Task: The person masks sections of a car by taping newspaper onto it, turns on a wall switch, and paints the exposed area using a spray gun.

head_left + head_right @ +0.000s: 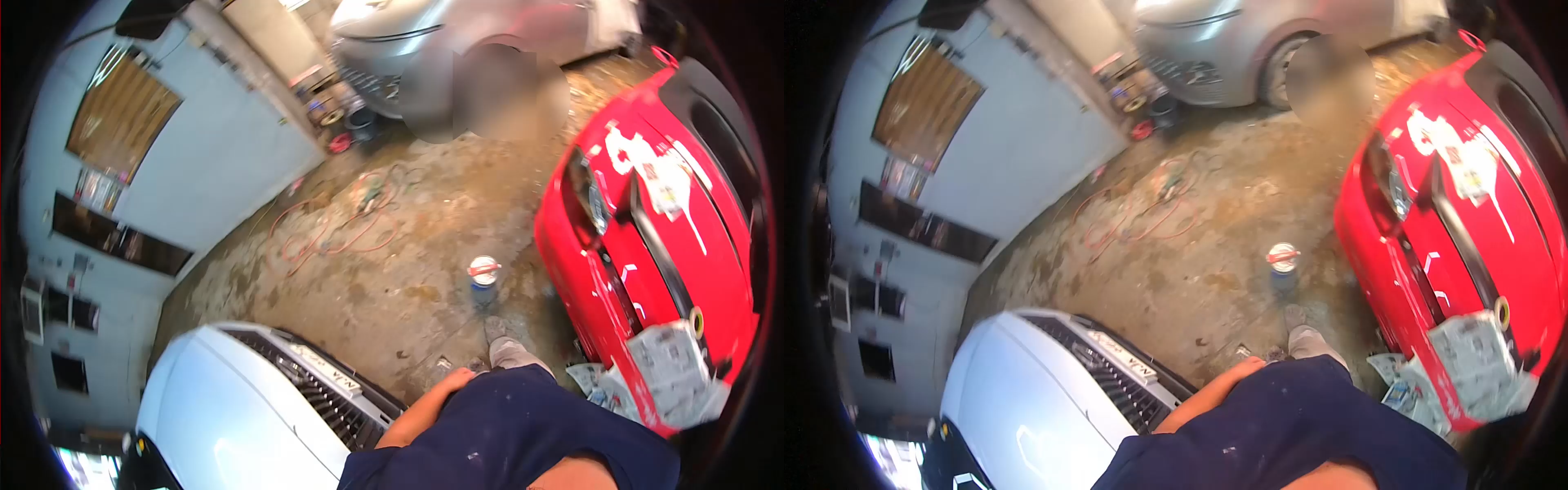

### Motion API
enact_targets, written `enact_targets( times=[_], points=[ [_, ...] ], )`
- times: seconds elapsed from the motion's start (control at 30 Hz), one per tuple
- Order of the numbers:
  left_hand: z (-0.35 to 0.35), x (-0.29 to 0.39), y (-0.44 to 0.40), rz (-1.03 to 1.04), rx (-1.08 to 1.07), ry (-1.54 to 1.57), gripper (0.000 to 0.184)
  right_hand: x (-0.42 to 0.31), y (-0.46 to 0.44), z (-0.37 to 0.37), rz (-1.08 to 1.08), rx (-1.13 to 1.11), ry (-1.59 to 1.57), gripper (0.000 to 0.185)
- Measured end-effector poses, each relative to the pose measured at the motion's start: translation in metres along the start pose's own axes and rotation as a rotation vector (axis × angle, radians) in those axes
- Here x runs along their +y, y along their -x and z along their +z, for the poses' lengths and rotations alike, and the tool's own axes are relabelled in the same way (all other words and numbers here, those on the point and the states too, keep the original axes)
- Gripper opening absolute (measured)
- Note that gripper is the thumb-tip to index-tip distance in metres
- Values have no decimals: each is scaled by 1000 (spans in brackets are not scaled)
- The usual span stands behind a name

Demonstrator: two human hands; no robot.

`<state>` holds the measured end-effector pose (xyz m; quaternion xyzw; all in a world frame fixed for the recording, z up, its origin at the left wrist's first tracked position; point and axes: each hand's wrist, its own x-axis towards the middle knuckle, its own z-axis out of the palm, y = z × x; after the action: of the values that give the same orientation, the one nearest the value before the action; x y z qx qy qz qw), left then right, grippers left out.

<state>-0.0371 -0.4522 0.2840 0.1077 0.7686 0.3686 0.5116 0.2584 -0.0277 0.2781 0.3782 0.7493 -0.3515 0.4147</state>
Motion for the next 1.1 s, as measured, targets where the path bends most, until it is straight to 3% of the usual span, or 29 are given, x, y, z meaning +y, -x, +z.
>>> enact_targets(
  times=[0.13,0.2,0.3,0.37,0.4,0.43,0.47,0.5,0.57,0.6,0.67,0.7,0.73,0.77,0.8,0.83,0.9,0.93,0.97,1.0,1.1],
  points=[
    [-88,-69,57,-406,590,5,43,-141,-47,-116,50,-139,621,37],
    [-119,-83,90,-616,768,112,40,-231,-77,-174,-5,-84,838,35],
    [-147,-84,116,-687,889,232,39,-342,-282,-241,-484,317,780,32],
    [-148,-70,119,-611,975,319,41,-494,-259,-279,-622,445,491,31],
    [-143,-69,110,-552,979,371,42,-547,-305,-290,-837,542,412,32],
    [-143,-69,96,-490,989,422,43,-614,-288,-293,-901,539,392,31],
    [-147,-59,83,-493,778,384,44,-680,-260,-289,-970,536,368,31],
    [-132,-77,44,-326,761,338,46,-731,-247,-277,-1028,484,294,29],
    [-98,-86,-19,-31,869,644,49,-822,-234,-244,-1132,362,144,26],
    [-128,-91,-13,-111,793,573,52,-856,-230,-220,-1153,313,104,24],
    [-204,-76,16,-249,623,413,57,-886,-231,-168,-1306,242,187,19],
    [-250,-77,39,-135,687,448,57,-891,-232,-143,-1099,-70,-71,17],
    [-298,-76,63,-18,742,477,58,-884,-234,-120,-1016,-226,-49,17],
    [-348,-54,98,-49,1004,605,51,-874,-259,-102,-1253,-11,567,22],
    [-402,-35,138,69,1179,811,43,-856,-270,-88,-1198,-47,768,21],
    [-459,31,212,60,1465,600,41,-841,-269,-78,-1028,-168,775,21],
    [-544,66,306,140,1808,279,35,-824,-265,-69,-760,-286,658,20],
    [-574,91,351,288,1941,193,35,-818,-264,-66,-667,-312,604,20],
    [-595,145,404,253,2050,-114,37,-819,-262,-66,-603,-327,556,20],
    [-612,172,441,369,2166,-351,38,-822,-261,-66,-549,-342,520,20],
    [-659,246,504,696,2400,-925,51,-843,-264,-67,-455,-361,447,21]
  ],
)
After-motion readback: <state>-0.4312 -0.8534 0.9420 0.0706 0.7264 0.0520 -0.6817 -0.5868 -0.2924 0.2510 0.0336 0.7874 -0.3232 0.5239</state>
